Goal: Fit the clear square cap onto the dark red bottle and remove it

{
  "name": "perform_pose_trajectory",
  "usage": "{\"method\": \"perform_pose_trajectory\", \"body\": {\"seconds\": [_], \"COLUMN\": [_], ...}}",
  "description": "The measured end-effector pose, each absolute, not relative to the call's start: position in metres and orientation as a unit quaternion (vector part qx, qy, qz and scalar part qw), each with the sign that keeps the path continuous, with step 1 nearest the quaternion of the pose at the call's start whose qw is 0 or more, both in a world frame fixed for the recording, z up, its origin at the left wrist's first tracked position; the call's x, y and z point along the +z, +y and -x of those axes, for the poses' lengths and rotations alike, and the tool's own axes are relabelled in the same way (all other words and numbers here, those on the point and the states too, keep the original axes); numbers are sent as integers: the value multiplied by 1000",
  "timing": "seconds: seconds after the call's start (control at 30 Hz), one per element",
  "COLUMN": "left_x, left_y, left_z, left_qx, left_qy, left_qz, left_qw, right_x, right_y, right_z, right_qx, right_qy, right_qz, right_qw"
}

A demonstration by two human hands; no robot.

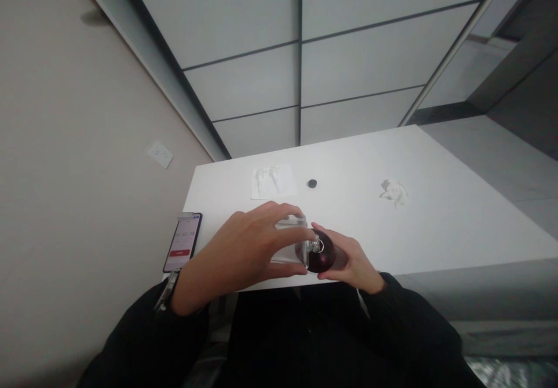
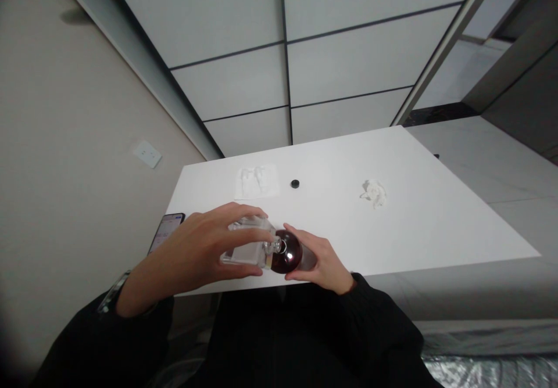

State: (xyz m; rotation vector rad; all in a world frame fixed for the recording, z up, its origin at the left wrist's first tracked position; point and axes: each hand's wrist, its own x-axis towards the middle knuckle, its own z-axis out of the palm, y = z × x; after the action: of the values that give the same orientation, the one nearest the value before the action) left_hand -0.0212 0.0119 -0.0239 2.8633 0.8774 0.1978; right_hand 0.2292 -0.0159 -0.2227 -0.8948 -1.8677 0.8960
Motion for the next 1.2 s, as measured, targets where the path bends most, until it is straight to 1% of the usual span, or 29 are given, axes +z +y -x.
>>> {"method": "perform_pose_trajectory", "body": {"seconds": [0.7,1.2], "left_x": [-16,-16], "left_y": [12,13], "left_z": [16,15], "left_qx": [36,36], "left_qy": [299,296], "left_qz": [-951,-952], "left_qw": [72,73], "right_x": [-223,-221], "right_y": [-16,-16], "right_z": [-228,-228], "right_qx": [324,336], "right_qy": [-759,-755], "right_qz": [341,348], "right_qw": [450,443]}}
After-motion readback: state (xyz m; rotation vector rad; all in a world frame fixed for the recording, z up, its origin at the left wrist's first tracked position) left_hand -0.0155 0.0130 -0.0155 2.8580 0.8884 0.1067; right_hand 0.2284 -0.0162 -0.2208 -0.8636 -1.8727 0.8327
